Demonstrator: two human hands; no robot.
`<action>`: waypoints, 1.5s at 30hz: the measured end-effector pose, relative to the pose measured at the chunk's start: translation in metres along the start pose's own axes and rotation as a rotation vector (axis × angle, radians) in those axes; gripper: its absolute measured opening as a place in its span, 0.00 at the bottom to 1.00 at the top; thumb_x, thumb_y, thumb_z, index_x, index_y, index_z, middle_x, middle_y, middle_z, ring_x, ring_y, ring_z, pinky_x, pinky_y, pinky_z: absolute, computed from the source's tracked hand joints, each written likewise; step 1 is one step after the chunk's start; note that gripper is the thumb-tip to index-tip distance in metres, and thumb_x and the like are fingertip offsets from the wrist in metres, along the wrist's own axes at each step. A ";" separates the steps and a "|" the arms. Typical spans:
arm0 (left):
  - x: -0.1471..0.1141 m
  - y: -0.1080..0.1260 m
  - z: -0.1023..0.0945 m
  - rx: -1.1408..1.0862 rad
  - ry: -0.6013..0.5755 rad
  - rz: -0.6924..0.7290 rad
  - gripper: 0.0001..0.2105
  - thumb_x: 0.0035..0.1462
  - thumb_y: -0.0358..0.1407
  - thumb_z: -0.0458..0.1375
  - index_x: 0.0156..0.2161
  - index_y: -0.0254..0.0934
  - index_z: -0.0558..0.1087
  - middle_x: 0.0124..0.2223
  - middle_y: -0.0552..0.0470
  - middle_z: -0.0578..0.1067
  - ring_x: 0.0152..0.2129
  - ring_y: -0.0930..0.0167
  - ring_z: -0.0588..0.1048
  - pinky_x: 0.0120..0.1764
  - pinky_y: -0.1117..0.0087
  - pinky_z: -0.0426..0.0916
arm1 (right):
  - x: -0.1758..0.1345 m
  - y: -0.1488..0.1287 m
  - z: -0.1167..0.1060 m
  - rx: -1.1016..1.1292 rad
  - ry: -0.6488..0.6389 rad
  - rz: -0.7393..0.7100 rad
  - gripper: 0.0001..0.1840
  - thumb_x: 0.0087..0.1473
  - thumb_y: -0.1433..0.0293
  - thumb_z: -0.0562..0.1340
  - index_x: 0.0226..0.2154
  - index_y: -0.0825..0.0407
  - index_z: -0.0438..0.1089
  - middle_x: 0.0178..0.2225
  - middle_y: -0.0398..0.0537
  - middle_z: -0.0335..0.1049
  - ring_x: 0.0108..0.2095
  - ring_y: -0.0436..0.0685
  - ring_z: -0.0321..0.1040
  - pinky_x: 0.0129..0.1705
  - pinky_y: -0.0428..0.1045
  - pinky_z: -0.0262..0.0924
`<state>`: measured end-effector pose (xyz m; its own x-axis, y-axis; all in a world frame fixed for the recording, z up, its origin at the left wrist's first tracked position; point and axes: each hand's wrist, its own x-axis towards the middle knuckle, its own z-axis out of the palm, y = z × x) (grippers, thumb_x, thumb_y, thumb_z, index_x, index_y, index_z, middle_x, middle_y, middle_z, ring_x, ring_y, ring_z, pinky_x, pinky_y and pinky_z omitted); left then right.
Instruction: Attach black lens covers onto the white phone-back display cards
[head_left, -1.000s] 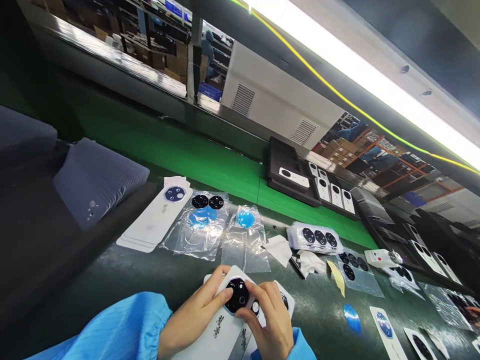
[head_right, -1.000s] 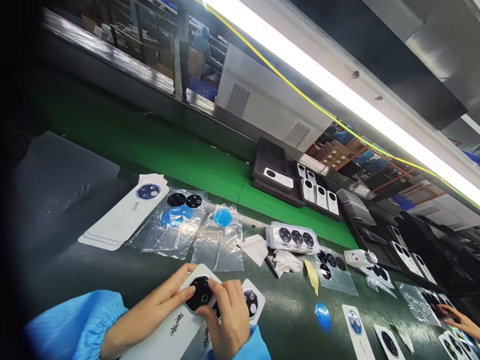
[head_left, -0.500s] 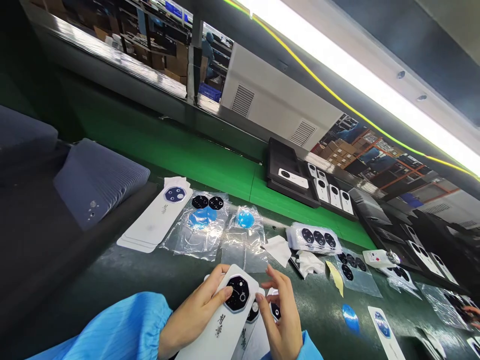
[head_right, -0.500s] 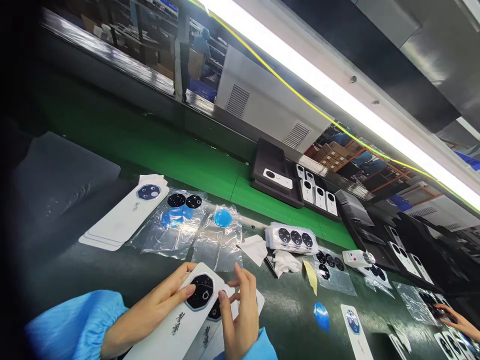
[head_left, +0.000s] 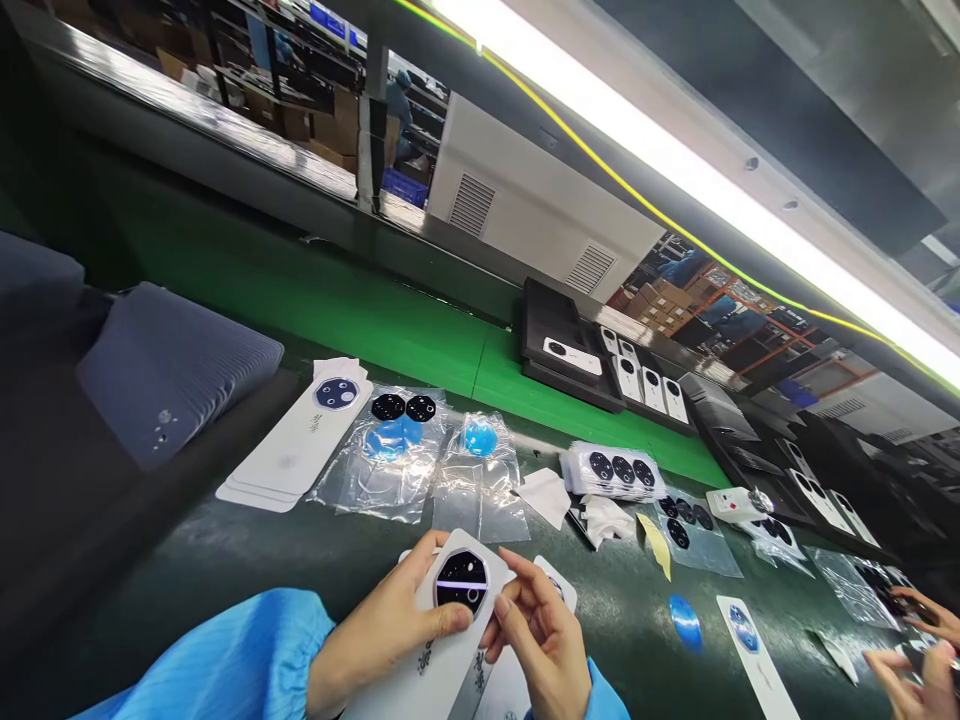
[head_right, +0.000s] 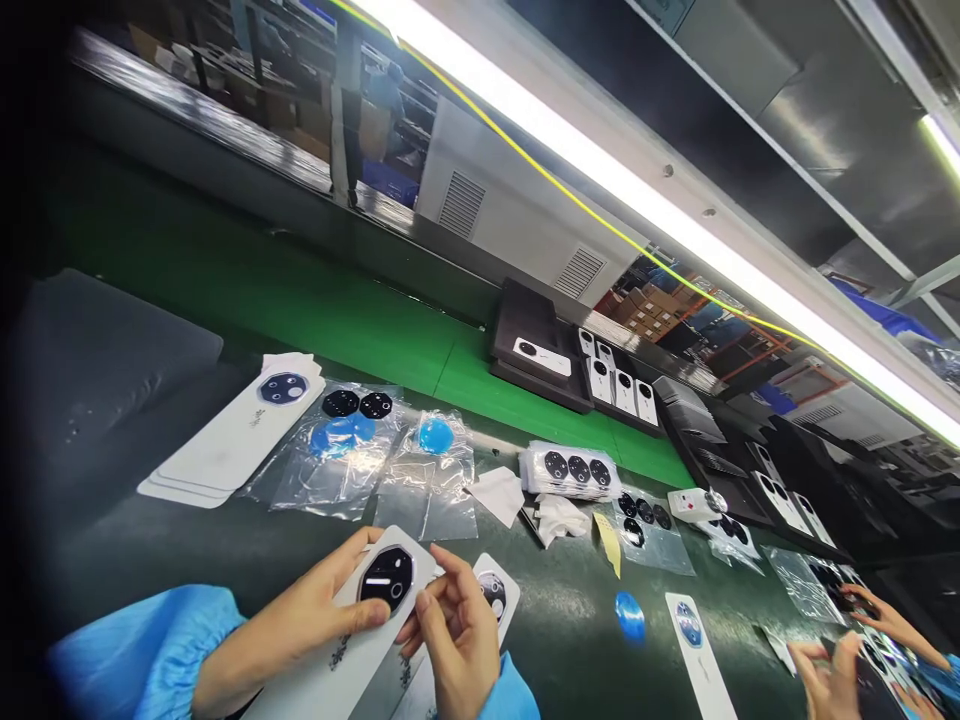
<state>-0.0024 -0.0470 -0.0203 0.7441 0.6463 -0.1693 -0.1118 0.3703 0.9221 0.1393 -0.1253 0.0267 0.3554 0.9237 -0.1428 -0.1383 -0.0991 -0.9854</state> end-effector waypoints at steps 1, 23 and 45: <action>0.000 0.002 0.000 -0.002 0.003 -0.001 0.28 0.45 0.51 0.64 0.46 0.38 0.63 0.38 0.51 0.74 0.36 0.64 0.70 0.37 0.67 0.62 | 0.000 0.000 0.000 -0.001 -0.003 -0.003 0.27 0.44 0.54 0.70 0.44 0.52 0.71 0.23 0.38 0.64 0.20 0.49 0.67 0.22 0.45 0.63; -0.007 0.016 0.003 -0.136 -0.106 -0.041 0.33 0.47 0.59 0.60 0.51 0.41 0.61 0.38 0.52 0.73 0.33 0.67 0.72 0.34 0.71 0.63 | 0.005 -0.003 0.004 -0.096 0.010 0.083 0.31 0.41 0.48 0.69 0.39 0.55 0.72 0.21 0.40 0.64 0.17 0.46 0.58 0.17 0.43 0.53; -0.004 0.025 0.000 -0.208 0.045 -0.037 0.22 0.49 0.55 0.62 0.29 0.38 0.63 0.25 0.59 0.68 0.21 0.74 0.66 0.26 0.74 0.62 | 0.002 0.018 0.014 -0.232 -0.125 0.018 0.30 0.48 0.41 0.58 0.30 0.52 0.66 0.20 0.35 0.55 0.16 0.44 0.51 0.19 0.42 0.48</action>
<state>-0.0081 -0.0403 0.0035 0.7207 0.6569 -0.2217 -0.2217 0.5213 0.8240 0.1241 -0.1205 0.0096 0.2361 0.9581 -0.1623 0.0774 -0.1850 -0.9797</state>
